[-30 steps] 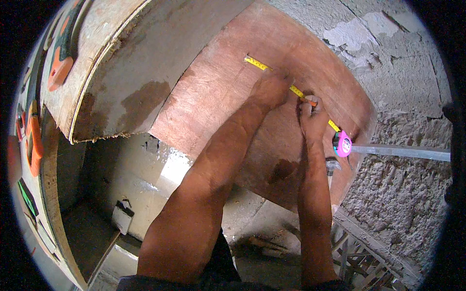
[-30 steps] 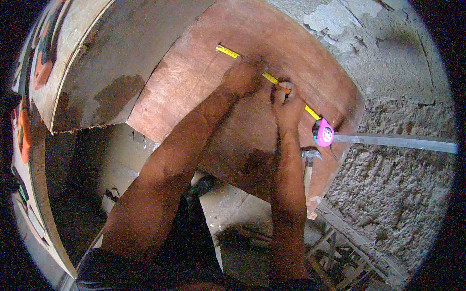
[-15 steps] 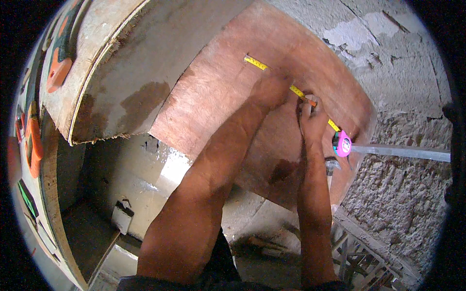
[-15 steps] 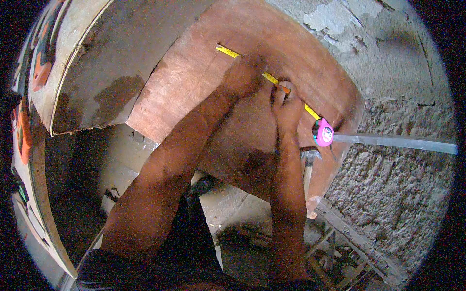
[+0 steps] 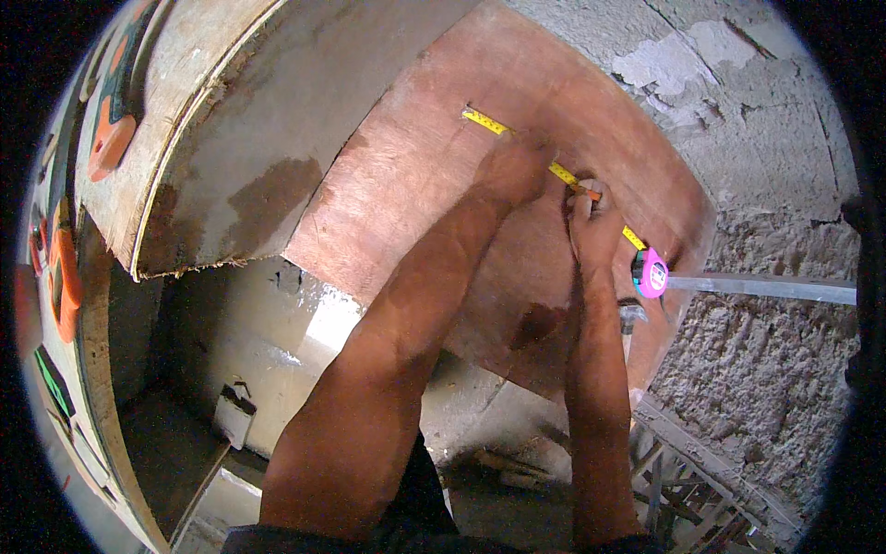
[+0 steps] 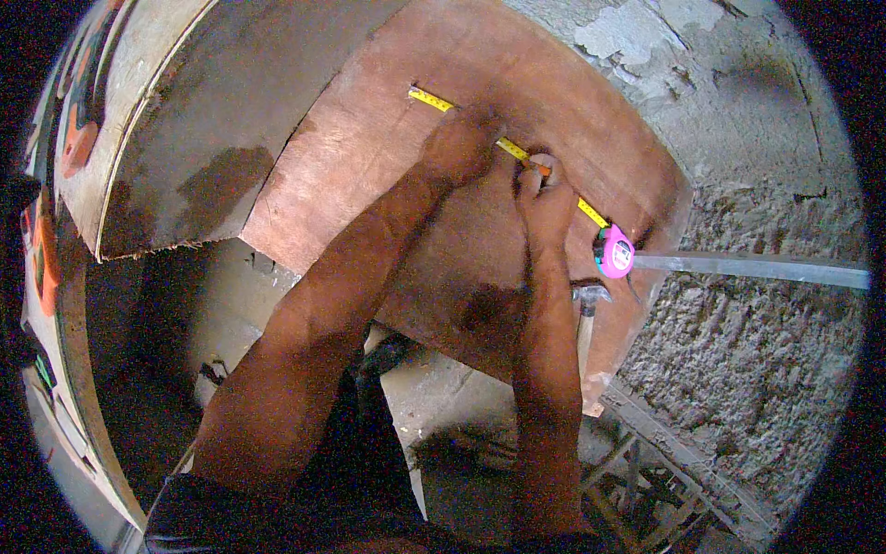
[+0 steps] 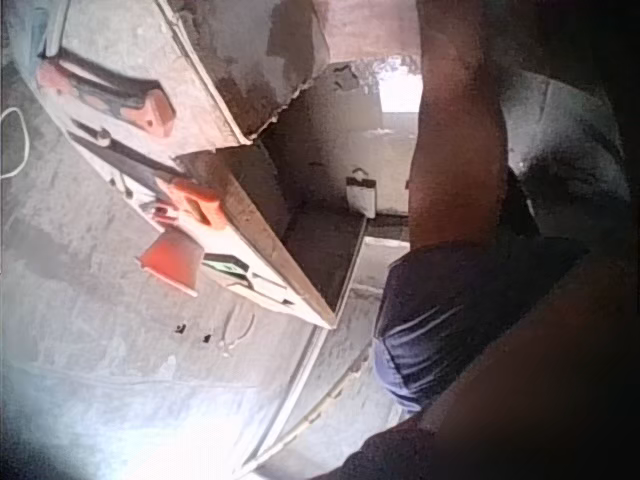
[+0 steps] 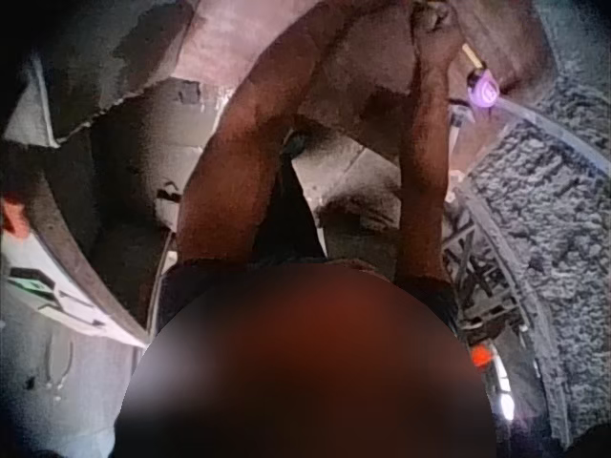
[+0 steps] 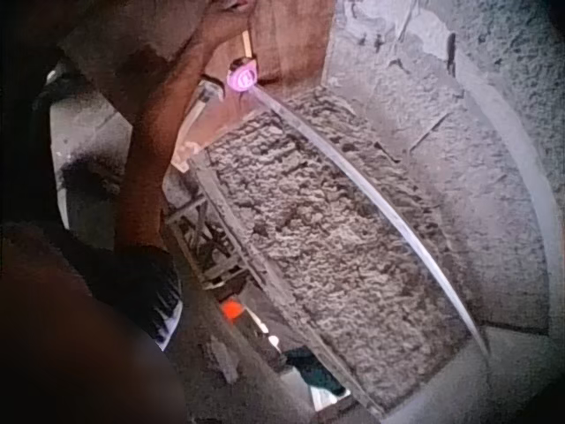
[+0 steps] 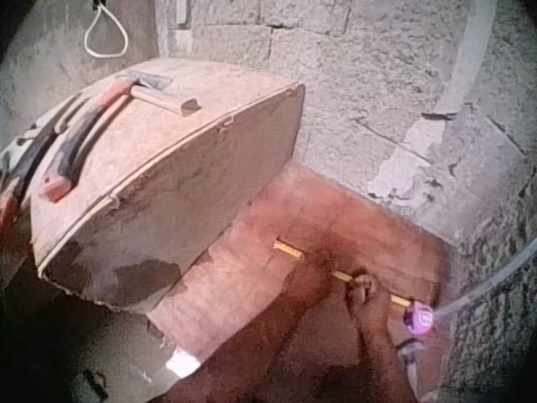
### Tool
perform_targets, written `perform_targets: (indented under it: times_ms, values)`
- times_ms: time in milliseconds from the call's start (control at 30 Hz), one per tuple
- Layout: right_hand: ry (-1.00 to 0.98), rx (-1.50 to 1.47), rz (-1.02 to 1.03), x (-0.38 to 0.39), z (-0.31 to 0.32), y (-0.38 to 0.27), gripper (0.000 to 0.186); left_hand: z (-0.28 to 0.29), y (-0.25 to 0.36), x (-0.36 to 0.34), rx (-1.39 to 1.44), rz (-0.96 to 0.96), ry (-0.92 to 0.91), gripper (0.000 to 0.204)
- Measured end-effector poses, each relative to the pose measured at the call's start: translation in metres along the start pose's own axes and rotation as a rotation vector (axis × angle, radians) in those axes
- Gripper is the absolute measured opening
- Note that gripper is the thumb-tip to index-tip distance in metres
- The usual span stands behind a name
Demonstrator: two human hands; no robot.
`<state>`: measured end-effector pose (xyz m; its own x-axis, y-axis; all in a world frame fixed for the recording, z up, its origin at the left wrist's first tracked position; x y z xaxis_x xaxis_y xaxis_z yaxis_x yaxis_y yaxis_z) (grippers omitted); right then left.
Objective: The person measures a wooden board with a tape measure and marks it with a pencil. They measure the board's length and width, then mark the measured points on the board's surface.
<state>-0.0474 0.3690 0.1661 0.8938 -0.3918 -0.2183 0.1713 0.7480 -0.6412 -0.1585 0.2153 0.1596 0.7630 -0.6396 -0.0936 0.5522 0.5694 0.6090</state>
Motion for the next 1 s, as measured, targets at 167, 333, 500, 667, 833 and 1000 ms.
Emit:
perform_targets:
  times_ms: [167, 333, 500, 667, 833, 1000]
  values:
    - [0.010, -0.027, -0.015, -0.001, 0.001, -0.003, 0.016, -0.003, -0.002, -0.003, 0.009, 0.007, -0.019, 0.042]
    - [-0.011, -0.010, 0.004, -0.002, 0.001, -0.008, 0.016, -0.005, -0.002, -0.002, -0.038, 0.001, -0.037, 0.042]
    - [0.061, 0.025, 0.017, -0.001, 0.001, -0.006, 0.014, -0.006, -0.005, -0.003, -0.095, -0.115, -0.018, 0.043]
    - [0.040, -0.025, -0.068, 0.000, -0.003, 0.000, 0.015, -0.004, -0.003, -0.003, -0.047, -0.028, -0.050, 0.042]
    - [0.075, -0.458, -0.235, 0.006, 0.022, -0.001, 0.013, 0.008, 0.003, -0.001, 0.033, -0.035, 0.024, 0.036]
    - [0.130, 0.459, 0.130, 0.007, 0.104, 0.012, 0.024, 0.004, 0.002, -0.003, 0.027, -0.040, 0.055, 0.028]
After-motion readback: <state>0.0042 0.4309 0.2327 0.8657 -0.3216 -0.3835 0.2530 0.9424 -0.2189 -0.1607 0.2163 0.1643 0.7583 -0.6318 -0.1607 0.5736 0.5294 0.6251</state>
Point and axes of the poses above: each hand's wrist, its own x-axis away from the middle knuckle, its own z-axis out of the back of the hand, y = z × x, the point moved 2 cm from there along -x, towards the middle knuckle, and after that the axes turned 3 degrees about -y, right-handed, at the moved point
